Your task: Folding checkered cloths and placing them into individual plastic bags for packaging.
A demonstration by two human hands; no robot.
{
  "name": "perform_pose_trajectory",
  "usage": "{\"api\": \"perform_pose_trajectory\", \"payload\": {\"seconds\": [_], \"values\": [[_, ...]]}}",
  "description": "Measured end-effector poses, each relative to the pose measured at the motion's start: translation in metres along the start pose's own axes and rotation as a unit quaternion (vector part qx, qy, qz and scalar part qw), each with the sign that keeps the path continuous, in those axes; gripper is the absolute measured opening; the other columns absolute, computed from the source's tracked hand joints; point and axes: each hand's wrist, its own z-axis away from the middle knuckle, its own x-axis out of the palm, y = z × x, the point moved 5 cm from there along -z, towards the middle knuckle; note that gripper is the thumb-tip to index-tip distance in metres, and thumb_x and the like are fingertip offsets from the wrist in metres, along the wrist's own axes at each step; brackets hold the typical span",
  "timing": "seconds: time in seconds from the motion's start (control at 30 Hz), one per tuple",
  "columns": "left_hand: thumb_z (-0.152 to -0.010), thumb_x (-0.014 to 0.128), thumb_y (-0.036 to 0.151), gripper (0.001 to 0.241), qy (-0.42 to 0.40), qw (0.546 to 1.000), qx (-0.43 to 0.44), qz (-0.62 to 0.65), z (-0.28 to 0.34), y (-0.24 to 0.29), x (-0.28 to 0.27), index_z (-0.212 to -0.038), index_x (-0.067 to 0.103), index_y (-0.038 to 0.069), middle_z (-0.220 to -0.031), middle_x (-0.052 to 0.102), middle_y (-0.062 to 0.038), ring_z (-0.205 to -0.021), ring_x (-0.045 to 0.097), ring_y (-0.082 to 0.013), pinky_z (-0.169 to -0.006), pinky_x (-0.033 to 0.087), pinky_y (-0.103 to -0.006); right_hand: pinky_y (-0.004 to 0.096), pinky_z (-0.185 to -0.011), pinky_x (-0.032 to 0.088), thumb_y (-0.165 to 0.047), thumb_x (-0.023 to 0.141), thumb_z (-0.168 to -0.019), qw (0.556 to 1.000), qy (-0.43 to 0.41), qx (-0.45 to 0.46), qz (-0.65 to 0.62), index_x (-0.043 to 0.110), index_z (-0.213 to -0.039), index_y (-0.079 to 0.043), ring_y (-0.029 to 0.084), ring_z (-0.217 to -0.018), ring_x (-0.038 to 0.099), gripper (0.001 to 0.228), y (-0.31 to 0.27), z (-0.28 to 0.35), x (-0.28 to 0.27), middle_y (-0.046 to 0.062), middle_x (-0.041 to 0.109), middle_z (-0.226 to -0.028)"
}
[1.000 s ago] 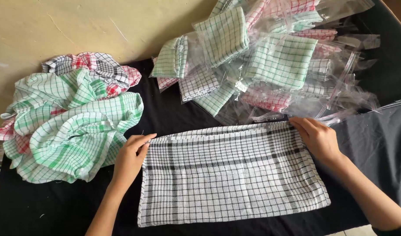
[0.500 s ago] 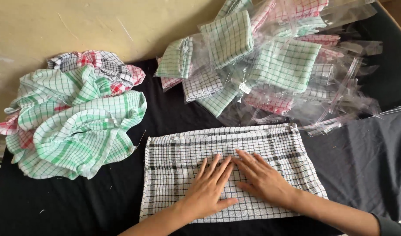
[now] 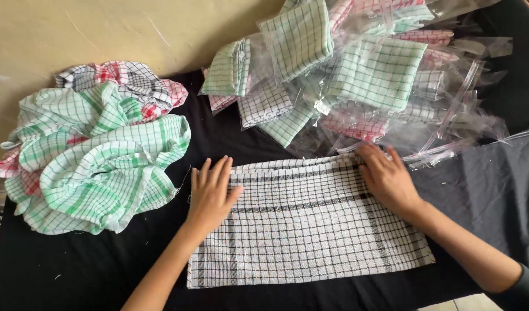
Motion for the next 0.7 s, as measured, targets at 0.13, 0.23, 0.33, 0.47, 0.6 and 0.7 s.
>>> {"api": "perform_pose_trajectory", "payload": {"seconds": [0.13,0.23,0.33,0.47,0.6,0.7], "values": [[-0.099,0.052,0.055,0.056,0.035,0.998,0.028,-0.041,-0.005,-0.026,-0.004,-0.144,0.057,0.021,-0.125,0.06,-0.01,-0.127,0.052,-0.0343,-0.111,0.033,-0.0629,0.052,-0.125,0.034,-0.029,0.057,-0.102,0.992,-0.048,0.022,0.116,0.065,-0.134,-0.016,0.024,-0.135,0.062,0.035,0.029,0.003,-0.011,0.007,0.069,-0.136],[-0.092,0.065,0.044,0.037,0.011,0.999,0.045,-0.003,-0.008,-0.021,-0.014,-0.121,0.067,0.02,-0.111,0.062,-0.002,-0.112,0.055,-0.0272,-0.105,0.04,-0.0512,0.052,-0.127,0.032,-0.032,0.059,-0.099,0.988,-0.1,0.044,0.105,0.067,-0.126,-0.016,0.024,-0.132,0.062,0.032,0.041,0.004,-0.018,0.007,0.068,-0.137],[-0.087,0.075,0.028,0.02,-0.01,0.997,0.058,0.056,-0.015,-0.014,-0.032,-0.101,0.067,0.016,-0.095,0.067,0.002,-0.093,0.062,-0.0236,-0.096,0.046,-0.0451,0.051,-0.116,0.043,-0.018,0.064,-0.094,0.995,-0.092,0.029,0.031,0.062,-0.114,-0.009,0.031,-0.11,0.068,0.022,0.05,0.005,-0.015,0.011,0.072,-0.114],[-0.088,0.08,0.018,0.017,0.048,0.987,0.099,0.114,-0.018,-0.014,-0.055,-0.095,0.068,0.009,-0.079,0.073,0.001,-0.062,0.066,-0.0108,-0.054,0.054,-0.0255,0.049,-0.075,0.056,-0.009,0.056,-0.096,0.995,-0.064,0.049,0.056,0.06,-0.131,-0.011,0.034,-0.095,0.067,0.035,0.044,0.008,-0.043,0.009,0.068,-0.108],[-0.09,0.079,0.022,0.019,0.069,0.983,0.136,0.1,0.009,-0.011,-0.081,-0.101,0.068,0.01,-0.089,0.074,0.001,-0.075,0.069,-0.0155,-0.086,0.055,-0.0387,0.042,-0.084,0.058,-0.002,0.07,-0.1,0.998,0.011,0.003,0.065,0.07,-0.129,-0.005,0.032,-0.096,0.071,0.03,0.025,0.014,-0.105,0.012,0.07,-0.121],[-0.086,0.078,0.015,0.019,-0.022,0.978,0.166,0.122,0.038,0.001,-0.09,-0.102,0.069,0.014,-0.097,0.077,0.003,-0.085,0.076,-0.0133,-0.085,0.058,-0.0362,0.035,-0.073,0.059,-0.007,0.074,-0.09,0.992,-0.107,0.069,-0.001,0.071,-0.112,-0.013,0.017,-0.096,0.068,0.023,0.031,0.036,-0.12,0.001,0.064,-0.118]]}}
